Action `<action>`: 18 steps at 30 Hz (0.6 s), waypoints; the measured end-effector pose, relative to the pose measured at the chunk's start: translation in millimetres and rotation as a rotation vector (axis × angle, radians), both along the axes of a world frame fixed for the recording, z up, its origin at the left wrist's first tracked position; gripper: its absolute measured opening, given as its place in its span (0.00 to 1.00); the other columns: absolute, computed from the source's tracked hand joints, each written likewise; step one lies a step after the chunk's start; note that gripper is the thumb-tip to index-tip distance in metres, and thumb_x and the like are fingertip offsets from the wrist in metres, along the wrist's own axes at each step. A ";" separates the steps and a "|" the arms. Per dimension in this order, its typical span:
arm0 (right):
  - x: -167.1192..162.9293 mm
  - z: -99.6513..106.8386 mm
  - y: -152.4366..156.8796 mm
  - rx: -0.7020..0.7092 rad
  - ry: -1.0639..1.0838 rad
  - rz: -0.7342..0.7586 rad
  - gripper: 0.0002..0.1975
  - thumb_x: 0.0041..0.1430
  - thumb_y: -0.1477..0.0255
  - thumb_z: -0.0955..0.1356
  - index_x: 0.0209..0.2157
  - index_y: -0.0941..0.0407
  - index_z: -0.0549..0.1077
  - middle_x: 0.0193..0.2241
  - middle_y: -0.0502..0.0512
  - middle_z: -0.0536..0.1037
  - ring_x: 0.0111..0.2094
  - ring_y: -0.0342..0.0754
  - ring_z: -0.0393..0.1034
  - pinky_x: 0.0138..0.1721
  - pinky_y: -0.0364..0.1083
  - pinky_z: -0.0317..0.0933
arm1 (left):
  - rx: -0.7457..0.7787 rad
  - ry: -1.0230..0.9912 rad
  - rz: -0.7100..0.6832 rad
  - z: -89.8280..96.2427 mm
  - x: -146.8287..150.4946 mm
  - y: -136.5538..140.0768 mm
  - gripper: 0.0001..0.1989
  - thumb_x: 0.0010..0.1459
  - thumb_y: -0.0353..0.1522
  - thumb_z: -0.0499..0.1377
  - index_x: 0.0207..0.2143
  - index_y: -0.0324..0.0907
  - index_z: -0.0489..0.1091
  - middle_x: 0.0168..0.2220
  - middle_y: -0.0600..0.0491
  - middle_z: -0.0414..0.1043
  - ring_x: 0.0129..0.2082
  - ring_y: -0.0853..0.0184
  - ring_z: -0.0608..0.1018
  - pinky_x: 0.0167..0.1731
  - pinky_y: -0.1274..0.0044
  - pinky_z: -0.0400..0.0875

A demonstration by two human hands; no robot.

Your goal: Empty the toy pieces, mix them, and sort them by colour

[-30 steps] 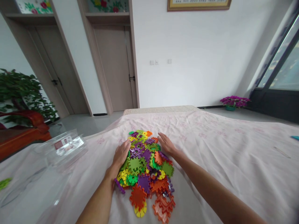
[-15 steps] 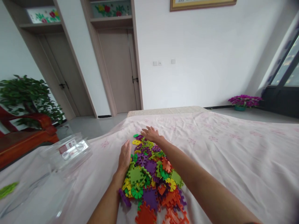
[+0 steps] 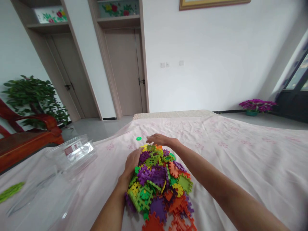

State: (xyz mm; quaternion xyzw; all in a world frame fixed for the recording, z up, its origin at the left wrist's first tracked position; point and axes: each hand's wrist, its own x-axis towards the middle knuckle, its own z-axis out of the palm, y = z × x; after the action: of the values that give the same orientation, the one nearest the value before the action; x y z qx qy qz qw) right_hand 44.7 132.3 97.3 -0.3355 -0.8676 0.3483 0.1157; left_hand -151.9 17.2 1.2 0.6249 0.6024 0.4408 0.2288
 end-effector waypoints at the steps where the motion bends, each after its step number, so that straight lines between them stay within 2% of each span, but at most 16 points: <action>1: 4.8 2.9 4.4 0.029 -0.001 -0.075 0.30 0.64 0.48 0.57 0.43 0.54 0.80 0.47 0.57 0.80 0.45 0.55 0.75 0.49 0.50 0.64 | -0.019 -0.036 -0.003 1.5 1.1 -1.3 0.29 0.65 0.49 0.41 0.52 0.46 0.73 0.56 0.52 0.73 0.59 0.62 0.70 0.63 0.70 0.56; 3: 12.5 2.4 10.7 0.097 -0.021 -0.201 0.29 0.64 0.49 0.58 0.44 0.54 0.80 0.49 0.59 0.78 0.51 0.58 0.71 0.53 0.52 0.61 | -0.038 -0.114 0.020 3.8 2.8 -2.9 0.30 0.65 0.50 0.41 0.49 0.44 0.75 0.52 0.51 0.75 0.56 0.60 0.73 0.60 0.69 0.60; 5: 17.8 -5.2 10.6 0.112 -0.038 -0.225 0.27 0.62 0.47 0.61 0.45 0.52 0.80 0.51 0.59 0.77 0.55 0.60 0.68 0.56 0.54 0.59 | -0.023 -0.176 0.042 4.4 3.2 -3.1 0.30 0.64 0.51 0.43 0.49 0.42 0.75 0.52 0.49 0.75 0.55 0.59 0.74 0.59 0.68 0.62; 9: 29.5 -22.3 -6.7 -0.016 -0.018 -0.089 0.31 0.59 0.43 0.61 0.46 0.51 0.79 0.50 0.55 0.78 0.53 0.59 0.70 0.57 0.54 0.60 | 0.102 -0.200 0.097 1.2 -2.8 4.3 0.28 0.64 0.48 0.45 0.52 0.41 0.72 0.56 0.48 0.72 0.59 0.62 0.70 0.62 0.71 0.57; 12: 49.7 -25.1 -23.4 -0.114 0.110 -0.022 0.34 0.60 0.42 0.58 0.50 0.51 0.77 0.54 0.54 0.75 0.56 0.58 0.68 0.60 0.54 0.57 | 0.103 -0.048 0.190 -0.4 -14.3 20.7 0.29 0.66 0.46 0.42 0.57 0.39 0.66 0.61 0.46 0.66 0.62 0.64 0.66 0.63 0.72 0.55; 15: 80.4 -28.1 -39.4 -0.043 0.226 -0.161 0.33 0.58 0.43 0.62 0.51 0.52 0.77 0.55 0.55 0.75 0.57 0.60 0.66 0.62 0.57 0.55 | 0.023 0.113 0.225 1.0 -28.9 46.1 0.29 0.66 0.45 0.41 0.61 0.39 0.62 0.64 0.45 0.61 0.65 0.63 0.61 0.64 0.71 0.50; 18: 109.5 -41.0 -59.0 0.024 0.313 -0.260 0.30 0.58 0.44 0.63 0.48 0.52 0.79 0.51 0.56 0.78 0.54 0.60 0.70 0.59 0.58 0.59 | -0.054 0.195 0.206 3.4 -39.9 74.6 0.30 0.63 0.48 0.46 0.61 0.41 0.61 0.67 0.42 0.56 0.69 0.57 0.53 0.66 0.64 0.42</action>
State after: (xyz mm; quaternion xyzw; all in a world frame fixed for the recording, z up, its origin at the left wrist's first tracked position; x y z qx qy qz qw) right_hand 154.2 73.3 56.3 -0.3850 -0.7927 0.3677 0.2970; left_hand -191.8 91.7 4.6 0.5933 0.6944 0.3826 0.1393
